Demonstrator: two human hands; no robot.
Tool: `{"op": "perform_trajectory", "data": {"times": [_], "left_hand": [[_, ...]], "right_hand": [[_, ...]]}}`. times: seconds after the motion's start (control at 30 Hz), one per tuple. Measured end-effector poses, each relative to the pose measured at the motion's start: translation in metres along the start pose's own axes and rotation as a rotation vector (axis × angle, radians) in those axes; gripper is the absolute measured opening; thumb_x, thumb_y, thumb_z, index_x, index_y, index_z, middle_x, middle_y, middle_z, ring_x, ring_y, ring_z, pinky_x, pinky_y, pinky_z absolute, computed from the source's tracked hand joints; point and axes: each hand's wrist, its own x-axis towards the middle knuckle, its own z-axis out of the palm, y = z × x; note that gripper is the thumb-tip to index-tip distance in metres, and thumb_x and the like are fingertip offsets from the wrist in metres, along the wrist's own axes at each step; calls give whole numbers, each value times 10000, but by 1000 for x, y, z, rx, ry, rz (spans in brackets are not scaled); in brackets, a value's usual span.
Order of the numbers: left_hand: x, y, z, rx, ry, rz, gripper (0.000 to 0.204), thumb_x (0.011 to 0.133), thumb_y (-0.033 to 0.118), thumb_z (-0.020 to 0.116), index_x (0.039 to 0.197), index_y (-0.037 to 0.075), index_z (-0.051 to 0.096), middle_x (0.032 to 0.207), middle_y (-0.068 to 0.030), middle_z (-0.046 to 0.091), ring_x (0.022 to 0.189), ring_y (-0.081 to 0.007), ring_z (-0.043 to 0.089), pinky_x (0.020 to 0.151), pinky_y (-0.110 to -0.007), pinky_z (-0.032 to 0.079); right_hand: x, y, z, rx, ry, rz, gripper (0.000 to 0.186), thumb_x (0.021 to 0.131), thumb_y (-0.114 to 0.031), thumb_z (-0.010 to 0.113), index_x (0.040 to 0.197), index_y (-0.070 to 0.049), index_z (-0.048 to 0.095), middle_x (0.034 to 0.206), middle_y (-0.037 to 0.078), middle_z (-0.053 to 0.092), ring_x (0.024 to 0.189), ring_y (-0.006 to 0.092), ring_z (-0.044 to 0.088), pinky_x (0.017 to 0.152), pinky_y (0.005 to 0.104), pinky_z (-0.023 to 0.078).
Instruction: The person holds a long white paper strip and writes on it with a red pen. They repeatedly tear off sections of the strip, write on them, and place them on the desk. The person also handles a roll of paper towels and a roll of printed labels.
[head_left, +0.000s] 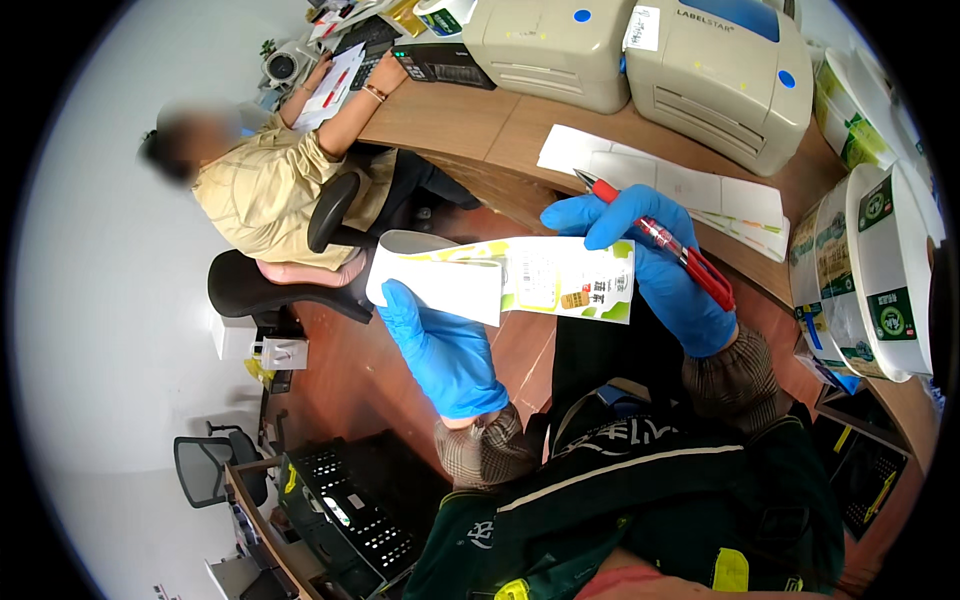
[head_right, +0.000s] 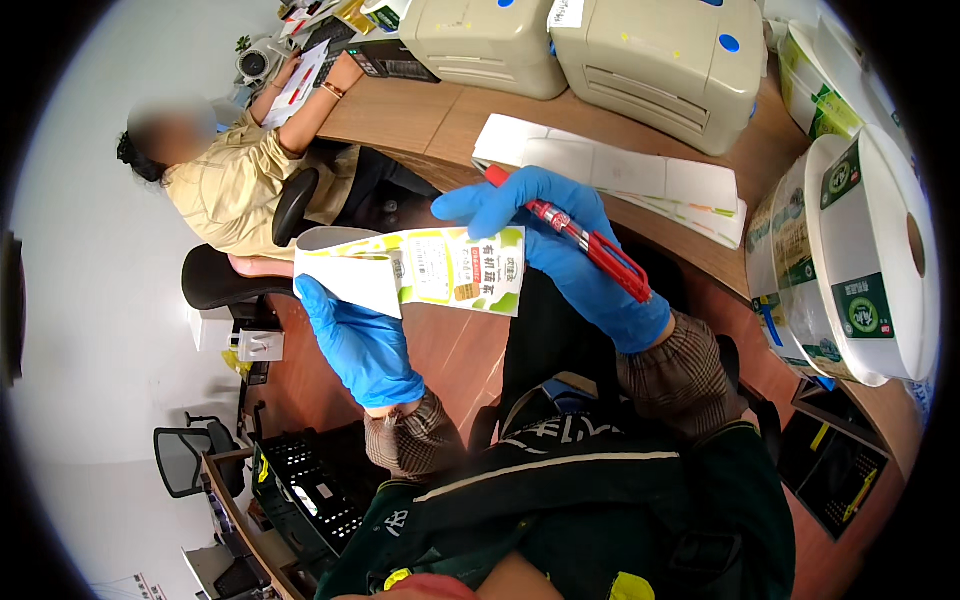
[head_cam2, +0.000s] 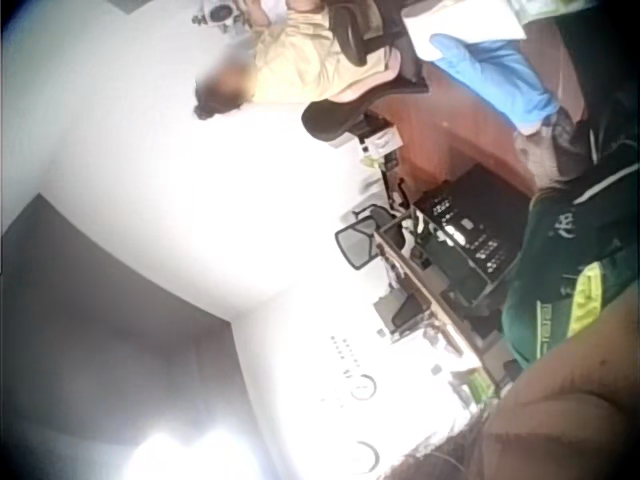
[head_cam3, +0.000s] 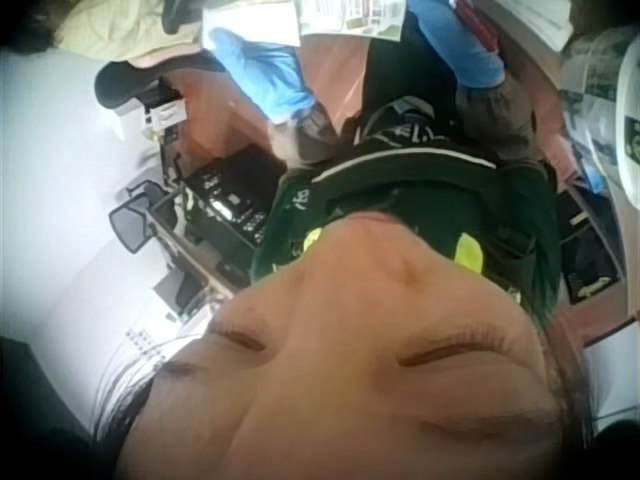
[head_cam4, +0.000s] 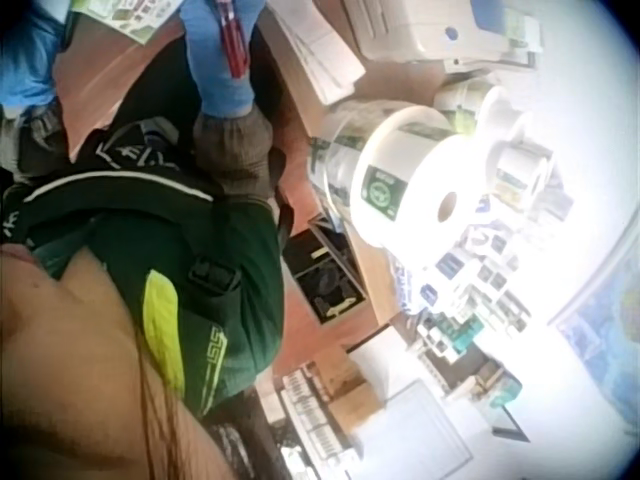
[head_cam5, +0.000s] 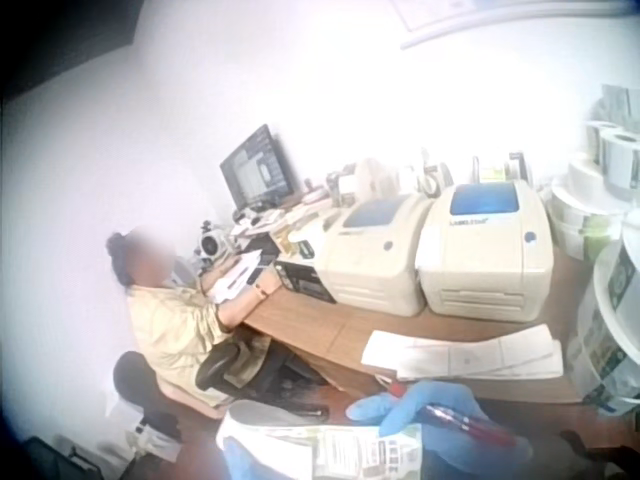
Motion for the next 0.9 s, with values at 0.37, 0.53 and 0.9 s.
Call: {"op": "perform_trajectory", "data": {"times": [0.37, 0.53, 0.9], "left_hand": [[-8, -3, 1, 148, 51, 106, 576, 918, 384, 570, 1361, 55, 406, 1302, -111, 523, 1132, -234, 556, 948, -420, 481], [-15, -2, 4, 168, 51, 127, 615, 905, 414, 580, 1370, 56, 395, 1305, -116, 518, 1137, -241, 552, 947, -436, 479], [-8, -29, -8, 174, -6, 97, 495, 936, 350, 550, 1319, 56, 440, 1218, -102, 553, 1079, -208, 560, 919, -348, 469]], "right_hand": [[-2, 6, -6, 64, -33, -44, 143, 907, 2, 431, 947, -55, 556, 1208, 225, 578, 1166, 304, 551, 978, 388, 474], [-3, 5, -6, 99, -43, -58, 131, 905, 16, 441, 932, -53, 549, 1203, 227, 579, 1158, 303, 556, 968, 382, 485], [2, 26, 22, 76, -120, 203, 373, 944, -141, 521, 1290, -6, 484, 1213, 102, 564, 1141, 167, 520, 996, 293, 402]]}}
